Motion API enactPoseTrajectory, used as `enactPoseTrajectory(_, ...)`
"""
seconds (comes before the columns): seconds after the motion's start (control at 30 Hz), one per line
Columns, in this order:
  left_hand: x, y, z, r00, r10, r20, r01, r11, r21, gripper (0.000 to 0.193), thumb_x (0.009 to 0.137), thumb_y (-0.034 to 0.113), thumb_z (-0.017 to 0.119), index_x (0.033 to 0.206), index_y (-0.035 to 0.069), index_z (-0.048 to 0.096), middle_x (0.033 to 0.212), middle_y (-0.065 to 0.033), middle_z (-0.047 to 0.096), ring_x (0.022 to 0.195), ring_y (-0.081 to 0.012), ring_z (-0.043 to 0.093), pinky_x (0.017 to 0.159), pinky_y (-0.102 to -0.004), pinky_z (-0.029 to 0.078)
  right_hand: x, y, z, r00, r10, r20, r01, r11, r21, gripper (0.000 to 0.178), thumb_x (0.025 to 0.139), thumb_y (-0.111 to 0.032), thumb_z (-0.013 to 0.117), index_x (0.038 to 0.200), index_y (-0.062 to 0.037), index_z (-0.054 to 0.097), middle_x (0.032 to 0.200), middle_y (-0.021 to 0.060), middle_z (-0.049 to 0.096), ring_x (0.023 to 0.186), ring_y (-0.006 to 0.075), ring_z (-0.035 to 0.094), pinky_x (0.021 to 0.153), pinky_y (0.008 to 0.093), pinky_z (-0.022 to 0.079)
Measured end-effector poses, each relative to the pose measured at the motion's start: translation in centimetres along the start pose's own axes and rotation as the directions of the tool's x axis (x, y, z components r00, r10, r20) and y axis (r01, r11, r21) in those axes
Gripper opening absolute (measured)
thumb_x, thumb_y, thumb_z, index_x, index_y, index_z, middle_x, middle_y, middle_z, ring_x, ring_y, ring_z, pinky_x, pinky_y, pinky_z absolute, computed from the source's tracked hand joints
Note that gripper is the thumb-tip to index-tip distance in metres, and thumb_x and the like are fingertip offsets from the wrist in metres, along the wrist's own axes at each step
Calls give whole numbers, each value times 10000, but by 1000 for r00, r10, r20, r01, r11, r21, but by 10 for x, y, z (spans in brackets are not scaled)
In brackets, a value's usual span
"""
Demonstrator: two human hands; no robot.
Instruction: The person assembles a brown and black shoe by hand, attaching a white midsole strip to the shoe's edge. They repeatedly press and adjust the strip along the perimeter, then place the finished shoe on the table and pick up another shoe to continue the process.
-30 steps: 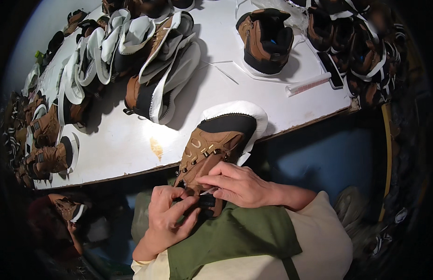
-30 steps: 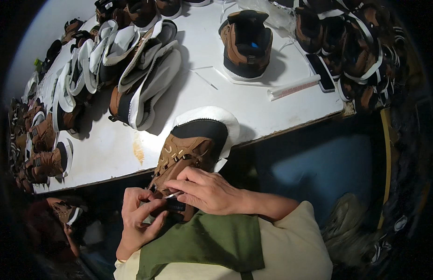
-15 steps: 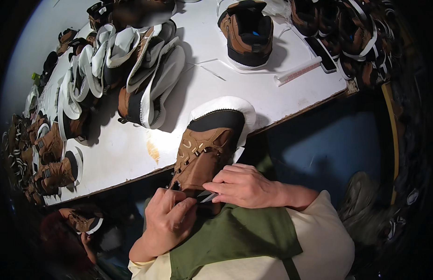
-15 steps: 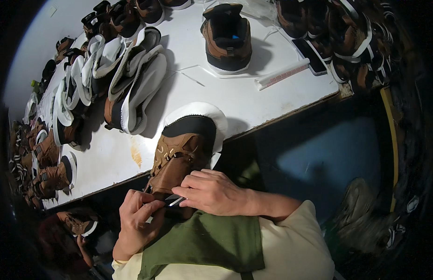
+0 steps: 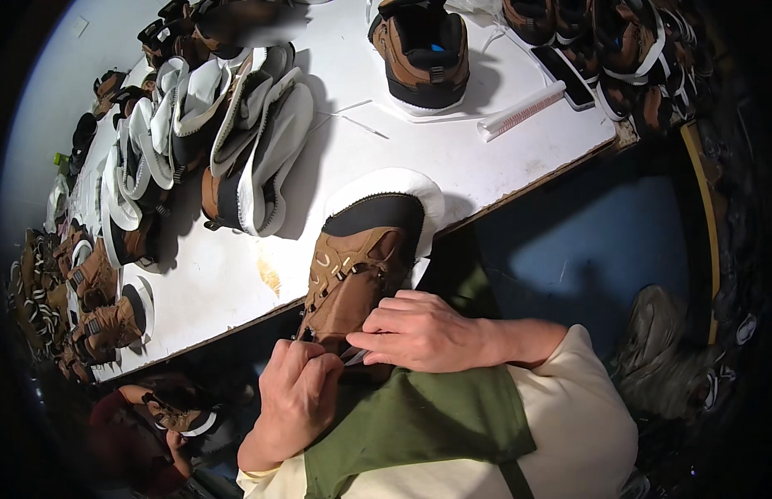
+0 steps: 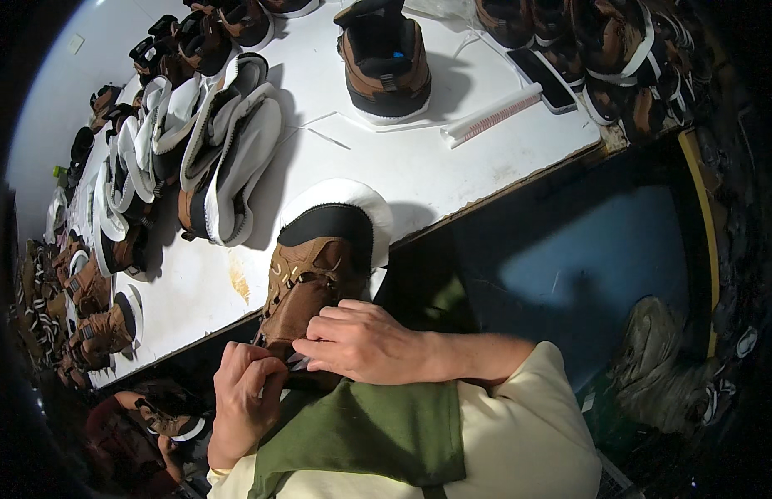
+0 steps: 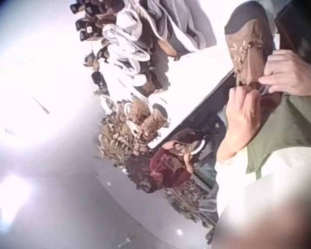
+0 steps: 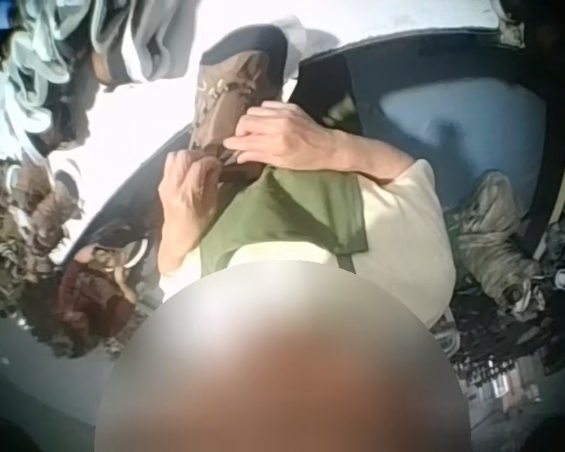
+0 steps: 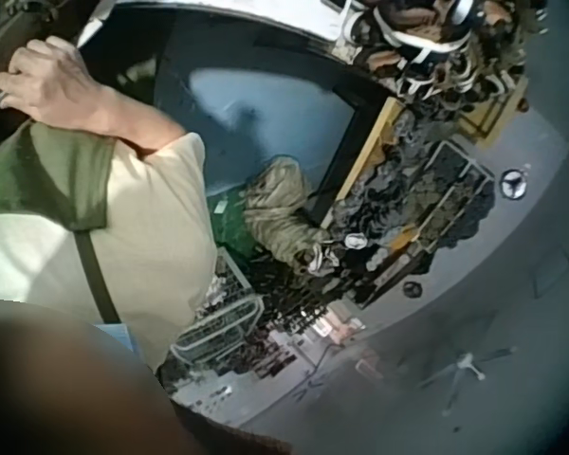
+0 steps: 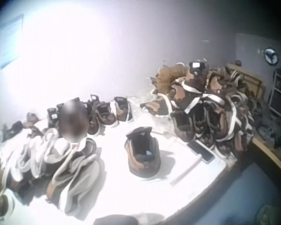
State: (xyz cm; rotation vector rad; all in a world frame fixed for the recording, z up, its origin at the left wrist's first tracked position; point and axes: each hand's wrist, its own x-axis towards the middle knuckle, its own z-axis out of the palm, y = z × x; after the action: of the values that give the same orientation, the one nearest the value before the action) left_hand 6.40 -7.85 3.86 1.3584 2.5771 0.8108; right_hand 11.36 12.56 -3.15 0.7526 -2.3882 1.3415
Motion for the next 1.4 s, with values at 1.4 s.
enactPoseTrajectory(1.4,2,2,-1,999,-11,41,11,1000,11,246,629,-64,692,821,42,580,791,-88,525,686,-266,502,573,-342,422,-4,1,4,1000,-17,-23,18,999,46,296,756,-164,725,1009,-25,658,827,24,574,728,165,555,599,297,423)
